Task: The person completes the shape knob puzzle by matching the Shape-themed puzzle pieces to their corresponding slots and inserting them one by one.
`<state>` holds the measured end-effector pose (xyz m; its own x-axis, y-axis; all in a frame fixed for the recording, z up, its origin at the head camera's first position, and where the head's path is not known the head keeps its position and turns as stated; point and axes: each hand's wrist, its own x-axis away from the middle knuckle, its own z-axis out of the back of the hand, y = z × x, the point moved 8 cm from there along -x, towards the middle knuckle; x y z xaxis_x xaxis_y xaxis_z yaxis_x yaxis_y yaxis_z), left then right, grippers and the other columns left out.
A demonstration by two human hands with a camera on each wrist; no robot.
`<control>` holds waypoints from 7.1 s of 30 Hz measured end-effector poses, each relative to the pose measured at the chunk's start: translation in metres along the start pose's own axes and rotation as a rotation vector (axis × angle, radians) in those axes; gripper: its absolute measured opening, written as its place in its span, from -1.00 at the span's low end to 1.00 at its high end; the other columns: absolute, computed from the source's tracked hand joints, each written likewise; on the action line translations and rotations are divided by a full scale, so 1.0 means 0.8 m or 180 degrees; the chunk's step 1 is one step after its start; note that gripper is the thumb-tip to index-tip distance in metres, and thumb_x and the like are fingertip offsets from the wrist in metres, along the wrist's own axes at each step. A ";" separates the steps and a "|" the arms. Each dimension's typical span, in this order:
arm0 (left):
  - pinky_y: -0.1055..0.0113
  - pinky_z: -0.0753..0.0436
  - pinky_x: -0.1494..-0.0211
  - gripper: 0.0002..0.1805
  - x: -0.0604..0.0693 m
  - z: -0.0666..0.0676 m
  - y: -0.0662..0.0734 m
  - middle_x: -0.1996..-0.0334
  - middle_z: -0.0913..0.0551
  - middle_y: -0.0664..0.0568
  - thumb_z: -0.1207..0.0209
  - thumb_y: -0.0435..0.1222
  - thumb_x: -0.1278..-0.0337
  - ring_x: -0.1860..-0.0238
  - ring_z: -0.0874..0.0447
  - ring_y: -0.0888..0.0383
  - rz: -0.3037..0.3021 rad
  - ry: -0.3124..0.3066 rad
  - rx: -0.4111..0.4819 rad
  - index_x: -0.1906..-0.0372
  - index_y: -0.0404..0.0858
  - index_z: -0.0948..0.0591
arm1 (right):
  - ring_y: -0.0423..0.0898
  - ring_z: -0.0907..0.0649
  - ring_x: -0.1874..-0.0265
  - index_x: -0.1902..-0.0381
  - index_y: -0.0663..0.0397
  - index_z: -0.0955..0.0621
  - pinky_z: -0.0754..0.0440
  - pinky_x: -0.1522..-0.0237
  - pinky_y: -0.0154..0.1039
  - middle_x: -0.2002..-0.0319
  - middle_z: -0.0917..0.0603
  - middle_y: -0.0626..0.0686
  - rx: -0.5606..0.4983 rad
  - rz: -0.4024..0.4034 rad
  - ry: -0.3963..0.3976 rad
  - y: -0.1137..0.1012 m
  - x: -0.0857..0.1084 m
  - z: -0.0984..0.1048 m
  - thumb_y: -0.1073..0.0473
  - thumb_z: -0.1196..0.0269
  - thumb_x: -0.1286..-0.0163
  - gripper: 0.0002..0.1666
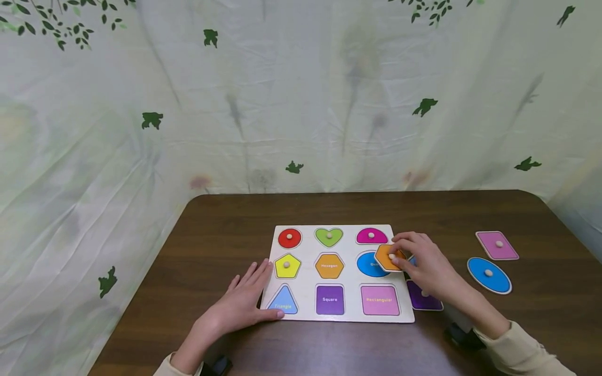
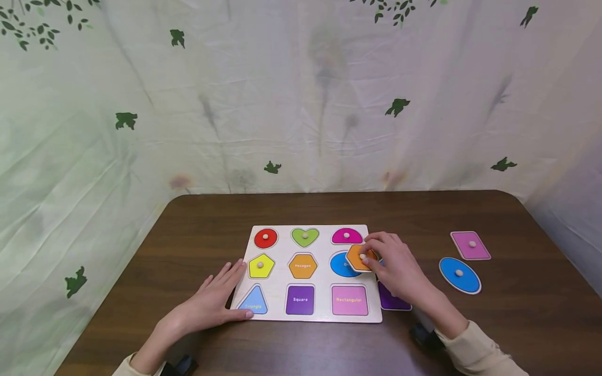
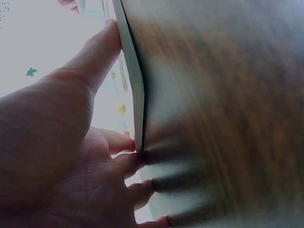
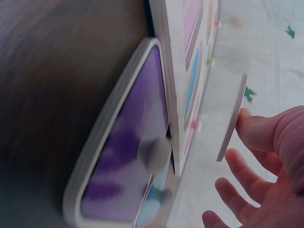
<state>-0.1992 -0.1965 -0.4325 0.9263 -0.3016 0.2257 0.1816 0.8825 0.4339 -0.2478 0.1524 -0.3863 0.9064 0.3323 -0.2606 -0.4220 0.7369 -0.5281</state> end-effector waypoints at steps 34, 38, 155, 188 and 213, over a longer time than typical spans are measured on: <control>-0.33 0.09 -0.41 0.24 0.001 0.001 0.002 -0.56 -0.01 -0.06 -0.37 0.27 0.14 -0.54 0.18 -0.16 -0.0032 0.0013 -0.0013 -0.56 -0.22 -0.06 | 0.01 -0.51 -0.07 0.33 -0.12 -0.67 -0.49 -0.13 0.07 0.01 -0.62 0.03 -0.0033 0.0598 -0.0237 -0.074 -0.033 -0.054 0.18 -0.45 -0.21 -0.86; -0.32 0.10 -0.42 0.24 0.001 0.000 0.001 -0.56 0.00 -0.05 -0.37 0.26 0.15 -0.54 0.19 -0.16 0.0002 -0.0004 0.0000 -0.56 -0.22 -0.06 | 0.01 -0.52 -0.06 0.32 -0.13 -0.68 -0.47 -0.13 0.08 0.02 -0.62 0.02 0.0023 0.0676 -0.0261 -0.080 -0.039 -0.061 0.16 -0.46 -0.20 -0.86; -0.32 0.09 -0.42 0.22 0.001 0.001 0.001 -0.55 -0.01 -0.06 -0.38 0.26 0.15 -0.54 0.17 -0.16 -0.0019 0.0056 -0.0005 -0.55 -0.22 -0.09 | 0.15 -0.46 -0.15 0.20 -0.03 -0.73 -0.59 0.02 0.19 -0.08 -0.61 0.12 0.0365 0.0313 -0.0116 -0.023 0.001 0.014 0.26 -0.47 -0.15 -0.76; -0.33 0.11 -0.42 0.23 0.001 -0.001 0.000 -0.56 0.00 -0.05 -0.38 0.25 0.15 -0.54 0.19 -0.15 0.0035 -0.0002 0.0028 -0.56 -0.20 -0.07 | 0.13 -0.57 0.03 0.27 -0.12 -0.69 -0.49 0.16 0.01 0.00 -0.62 0.10 0.0757 0.0502 0.0457 0.041 0.075 0.083 0.31 -0.56 0.06 -0.62; -0.33 0.10 -0.41 0.22 0.001 0.001 0.000 -0.56 -0.01 -0.05 -0.38 0.25 0.15 -0.54 0.19 -0.15 0.0020 0.0007 0.0014 -0.56 -0.21 -0.08 | 0.32 -0.43 0.10 0.15 0.04 -0.67 -0.38 0.23 0.14 -0.06 -0.56 0.20 0.0678 -0.0069 0.0703 0.112 0.119 0.112 0.37 -0.52 0.02 -0.57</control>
<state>-0.1988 -0.1967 -0.4320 0.9282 -0.2953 0.2264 0.1744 0.8827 0.4364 -0.1976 0.3028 -0.3860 0.8798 0.1963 -0.4328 -0.3685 0.8570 -0.3603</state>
